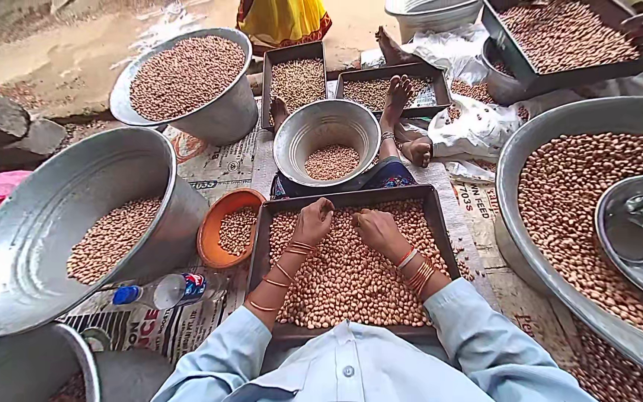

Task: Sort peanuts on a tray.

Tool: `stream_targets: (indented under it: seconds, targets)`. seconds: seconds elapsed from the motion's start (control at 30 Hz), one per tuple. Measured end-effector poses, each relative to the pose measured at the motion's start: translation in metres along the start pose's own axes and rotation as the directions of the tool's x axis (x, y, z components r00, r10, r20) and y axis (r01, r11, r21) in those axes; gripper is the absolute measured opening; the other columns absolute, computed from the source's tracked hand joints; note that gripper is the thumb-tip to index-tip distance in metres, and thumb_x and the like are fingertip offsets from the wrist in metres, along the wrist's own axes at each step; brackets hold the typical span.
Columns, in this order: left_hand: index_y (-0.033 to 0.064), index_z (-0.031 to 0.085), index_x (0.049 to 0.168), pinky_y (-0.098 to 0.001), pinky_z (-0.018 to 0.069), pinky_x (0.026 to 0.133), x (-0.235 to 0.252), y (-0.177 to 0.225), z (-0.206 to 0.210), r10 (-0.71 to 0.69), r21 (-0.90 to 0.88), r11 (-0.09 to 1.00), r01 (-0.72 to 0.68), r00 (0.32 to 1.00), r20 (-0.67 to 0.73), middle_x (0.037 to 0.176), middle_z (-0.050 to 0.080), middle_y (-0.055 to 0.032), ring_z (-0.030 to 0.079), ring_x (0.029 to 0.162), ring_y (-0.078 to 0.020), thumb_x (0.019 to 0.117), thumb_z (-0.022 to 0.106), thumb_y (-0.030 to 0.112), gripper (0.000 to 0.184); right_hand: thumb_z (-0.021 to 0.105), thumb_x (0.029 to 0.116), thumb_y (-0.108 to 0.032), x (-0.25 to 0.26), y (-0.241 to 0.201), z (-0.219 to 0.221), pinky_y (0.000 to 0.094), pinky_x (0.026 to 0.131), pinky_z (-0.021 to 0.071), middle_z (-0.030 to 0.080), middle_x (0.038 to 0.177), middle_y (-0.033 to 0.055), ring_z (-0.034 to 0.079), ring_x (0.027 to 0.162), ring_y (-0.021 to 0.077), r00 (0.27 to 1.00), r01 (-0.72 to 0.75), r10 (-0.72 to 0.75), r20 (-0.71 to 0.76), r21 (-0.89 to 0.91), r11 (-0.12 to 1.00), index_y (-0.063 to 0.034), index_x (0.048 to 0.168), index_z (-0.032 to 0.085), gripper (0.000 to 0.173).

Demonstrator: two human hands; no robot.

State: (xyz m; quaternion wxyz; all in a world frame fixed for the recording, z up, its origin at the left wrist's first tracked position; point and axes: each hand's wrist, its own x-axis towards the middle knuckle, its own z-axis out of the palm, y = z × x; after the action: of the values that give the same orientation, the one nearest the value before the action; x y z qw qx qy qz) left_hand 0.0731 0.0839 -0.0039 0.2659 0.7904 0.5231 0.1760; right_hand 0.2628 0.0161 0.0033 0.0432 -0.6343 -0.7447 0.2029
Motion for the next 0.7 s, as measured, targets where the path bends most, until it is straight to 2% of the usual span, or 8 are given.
stream_targets:
  seconds: [0.07,0.1,0.23,0.33,0.47,0.57,0.67,0.7]
  targets:
    - [0.0059,0.072,0.122,-0.0544,0.054,0.098,-0.001,0.003,0.009,0.008,0.09,0.996,-0.014,0.998,0.059,0.113,0.074,-0.0167,0.072,0.107,-0.0337,0.1017,0.062,0.015,0.025,0.054,0.1028,-0.018,-0.001,-0.003,-0.005,0.0559,0.085,0.0522,0.07,0.114,0.0196,0.068,0.105,0.0385,0.998,-0.02,0.02,0.055,-0.01,1.0,-0.0043,0.119,0.069,0.026]
    - [0.0066,0.07,0.127,-0.0543,0.0516,0.102,-0.001,0.004,0.012,0.008,0.126,0.992,-0.019,0.996,0.086,0.12,0.073,-0.0173,0.069,0.115,-0.0345,0.1028,0.059,0.016,0.028,0.053,0.1026,-0.017,-0.001,-0.004,-0.007,0.0558,0.087,0.0518,0.069,0.116,0.0199,0.068,0.107,0.0383,0.997,-0.027,0.028,0.073,-0.017,0.999,-0.0037,0.121,0.068,0.028]
    - [0.0073,0.07,0.127,-0.052,0.0517,0.102,-0.002,0.005,0.016,0.025,0.168,0.985,-0.041,0.996,0.091,0.122,0.072,-0.0157,0.068,0.117,-0.0329,0.1022,0.057,0.016,0.029,0.052,0.102,-0.015,-0.003,-0.006,-0.006,0.0562,0.087,0.0518,0.067,0.119,0.0209,0.067,0.108,0.0391,0.995,-0.03,0.032,0.093,-0.023,0.999,-0.0022,0.121,0.067,0.028]
    - [0.0067,0.071,0.124,-0.0539,0.0539,0.098,-0.003,0.0,0.019,0.019,0.138,0.99,-0.029,0.997,0.072,0.116,0.074,-0.0169,0.071,0.11,-0.0341,0.1011,0.06,0.019,0.028,0.053,0.1011,-0.016,-0.004,-0.003,-0.005,0.0562,0.09,0.052,0.067,0.121,0.0203,0.067,0.11,0.0382,0.997,-0.022,0.022,0.075,0.005,1.0,-0.0031,0.121,0.068,0.028]
    - [0.0064,0.073,0.111,-0.0477,0.0553,0.08,-0.001,-0.015,0.023,-0.049,-0.047,0.998,0.05,0.998,0.034,0.087,0.071,-0.0126,0.068,0.079,-0.0261,0.0978,0.067,0.026,0.025,0.053,0.102,-0.019,-0.008,0.003,-0.013,0.0551,0.093,0.052,0.07,0.118,0.0175,0.067,0.114,0.0356,1.0,-0.015,0.016,-0.01,0.099,0.995,-0.0063,0.122,0.069,0.028]
    - [0.0029,0.071,0.109,-0.0446,0.0522,0.081,0.005,-0.022,0.016,-0.143,-0.245,0.955,0.166,0.984,0.109,0.086,0.068,-0.0122,0.064,0.078,-0.0228,0.1008,0.065,0.021,0.021,0.054,0.104,-0.025,-0.01,0.012,-0.026,0.0554,0.092,0.0519,0.073,0.11,0.0151,0.069,0.108,0.0334,0.996,-0.022,0.043,-0.081,0.249,0.968,-0.0093,0.121,0.07,0.027]
    - [0.0035,0.064,0.095,-0.0236,0.0377,0.051,0.004,-0.026,0.015,-0.173,-0.551,0.802,0.231,0.973,0.156,0.066,0.049,0.0022,0.043,0.053,-0.0063,0.1053,0.047,0.008,0.02,0.059,0.102,-0.03,-0.009,0.027,-0.03,0.0501,0.084,0.0545,0.074,0.094,0.0095,0.071,0.09,0.0252,0.968,0.029,0.097,-0.23,0.49,0.871,-0.011,0.112,0.073,0.026]
    - [0.0036,0.062,0.092,-0.021,0.0359,0.047,0.001,-0.025,0.013,-0.18,-0.636,0.729,0.252,0.967,0.178,0.064,0.049,0.0036,0.042,0.05,-0.0045,0.1054,0.04,0.006,0.025,0.059,0.1023,-0.029,-0.009,0.031,-0.032,0.045,0.08,0.0554,0.073,0.089,0.0067,0.07,0.083,0.0203,0.957,0.057,0.119,-0.264,0.577,0.815,-0.0098,0.11,0.073,0.025]
